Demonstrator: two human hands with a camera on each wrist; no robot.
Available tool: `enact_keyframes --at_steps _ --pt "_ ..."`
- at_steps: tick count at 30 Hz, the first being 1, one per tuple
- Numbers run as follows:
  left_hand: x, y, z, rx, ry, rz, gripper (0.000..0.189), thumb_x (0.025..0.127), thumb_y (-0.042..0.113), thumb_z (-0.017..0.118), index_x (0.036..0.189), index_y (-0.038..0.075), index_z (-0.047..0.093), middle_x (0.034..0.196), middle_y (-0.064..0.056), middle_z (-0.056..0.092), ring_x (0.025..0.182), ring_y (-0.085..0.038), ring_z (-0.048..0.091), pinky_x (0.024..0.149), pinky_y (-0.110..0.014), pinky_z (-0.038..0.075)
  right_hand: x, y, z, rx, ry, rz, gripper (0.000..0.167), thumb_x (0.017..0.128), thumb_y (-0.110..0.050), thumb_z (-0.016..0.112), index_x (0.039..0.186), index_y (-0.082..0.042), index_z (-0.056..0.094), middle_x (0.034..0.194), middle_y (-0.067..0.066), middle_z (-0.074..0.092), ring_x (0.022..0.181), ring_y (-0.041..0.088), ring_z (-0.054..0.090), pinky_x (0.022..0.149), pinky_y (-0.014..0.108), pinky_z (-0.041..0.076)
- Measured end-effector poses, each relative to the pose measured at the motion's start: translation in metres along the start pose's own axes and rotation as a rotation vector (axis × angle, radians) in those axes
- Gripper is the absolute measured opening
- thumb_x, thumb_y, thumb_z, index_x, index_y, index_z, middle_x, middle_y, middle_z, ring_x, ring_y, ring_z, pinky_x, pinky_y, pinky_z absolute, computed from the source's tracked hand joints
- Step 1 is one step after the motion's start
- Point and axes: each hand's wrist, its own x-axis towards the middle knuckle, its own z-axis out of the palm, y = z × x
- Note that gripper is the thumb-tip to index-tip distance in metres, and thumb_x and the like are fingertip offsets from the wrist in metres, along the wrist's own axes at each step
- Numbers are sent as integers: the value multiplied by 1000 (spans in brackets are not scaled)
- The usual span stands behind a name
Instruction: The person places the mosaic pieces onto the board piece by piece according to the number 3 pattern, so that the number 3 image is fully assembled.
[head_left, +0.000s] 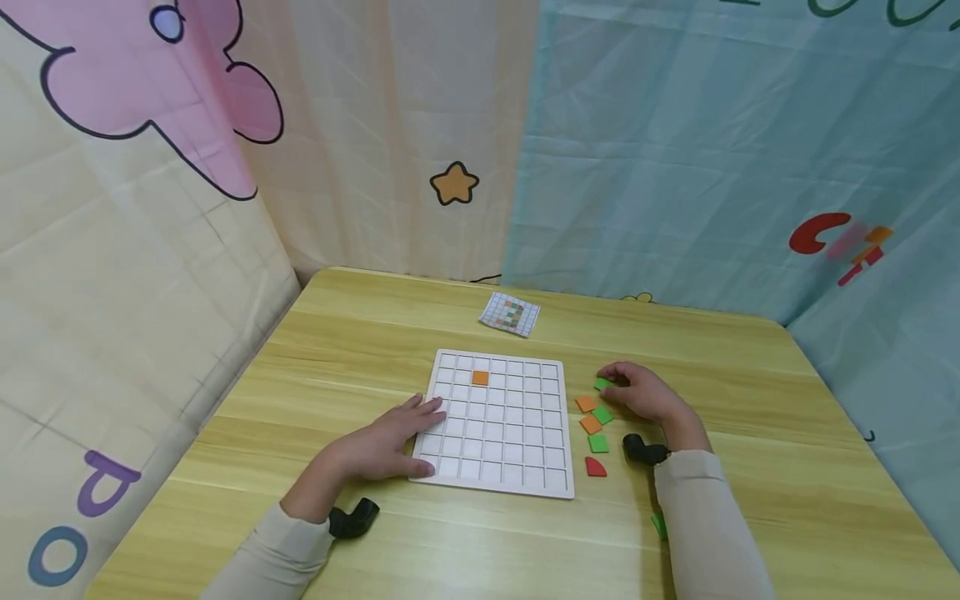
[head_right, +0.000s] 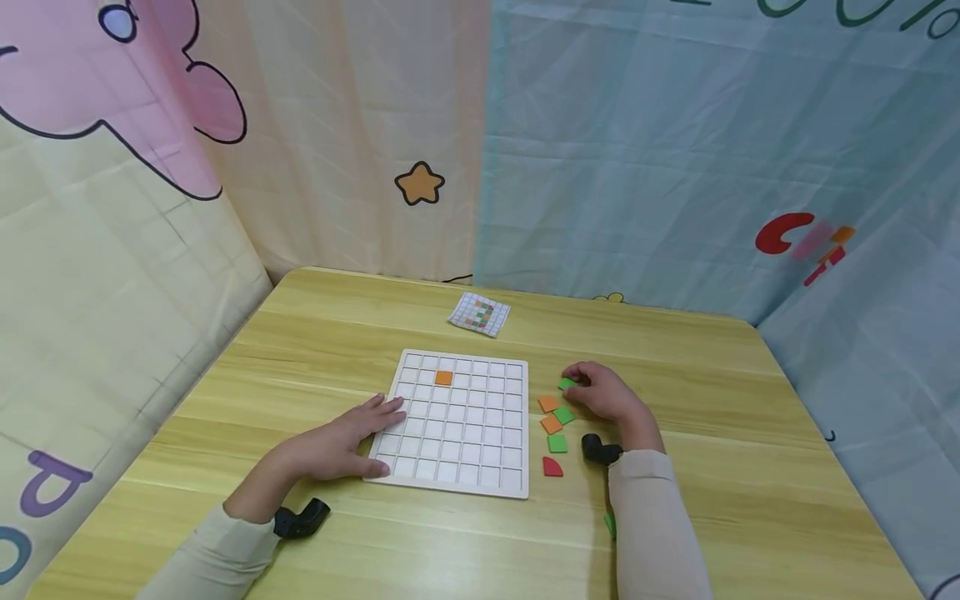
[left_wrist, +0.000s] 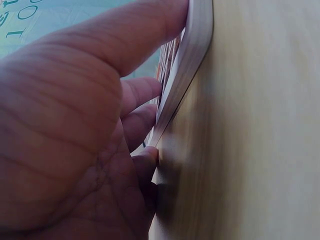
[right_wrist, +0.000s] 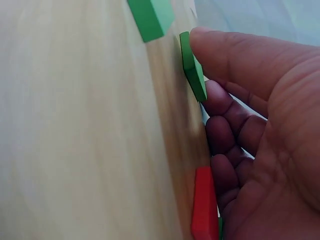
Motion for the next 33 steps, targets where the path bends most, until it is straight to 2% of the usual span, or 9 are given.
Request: enact_keyframes --at_steps 13,20,28,33 --pt "-1 2 -2 0 8 -6 81 89 35 74 155 9 34 164 -5 21 150 -36 6 116 -58 15 3 -2 2 -31 21 2 30 97 -9 62 123 3 59 115 18 58 104 33 51 93 48 42" --pt "0 2 0 -2 1 -8 81 89 37 74 155 9 35 164 -4 21 151 -33 6 116 -57 14 3 -1 3 -40 17 11 29 95 -9 63 122 2 60 114 16 58 103 31 51 93 47 42" --pt "0 3 1 3 8 -13 80 89 36 74 154 9 36 163 -3 22 151 -32 6 117 -56 14 4 0 2 -61 17 -23 27 95 -10 63 120 1 62 112 15 61 100 30 53 90 47 43" --pt "0 2 1 0 5 -16 80 89 35 74 154 9 36 164 -3 21 151 -32 6 117 -56 14 6 -1 0 -67 21 -8 26 95 -11 62 119 -1 62 110 14 60 98 30 52 88 45 43"
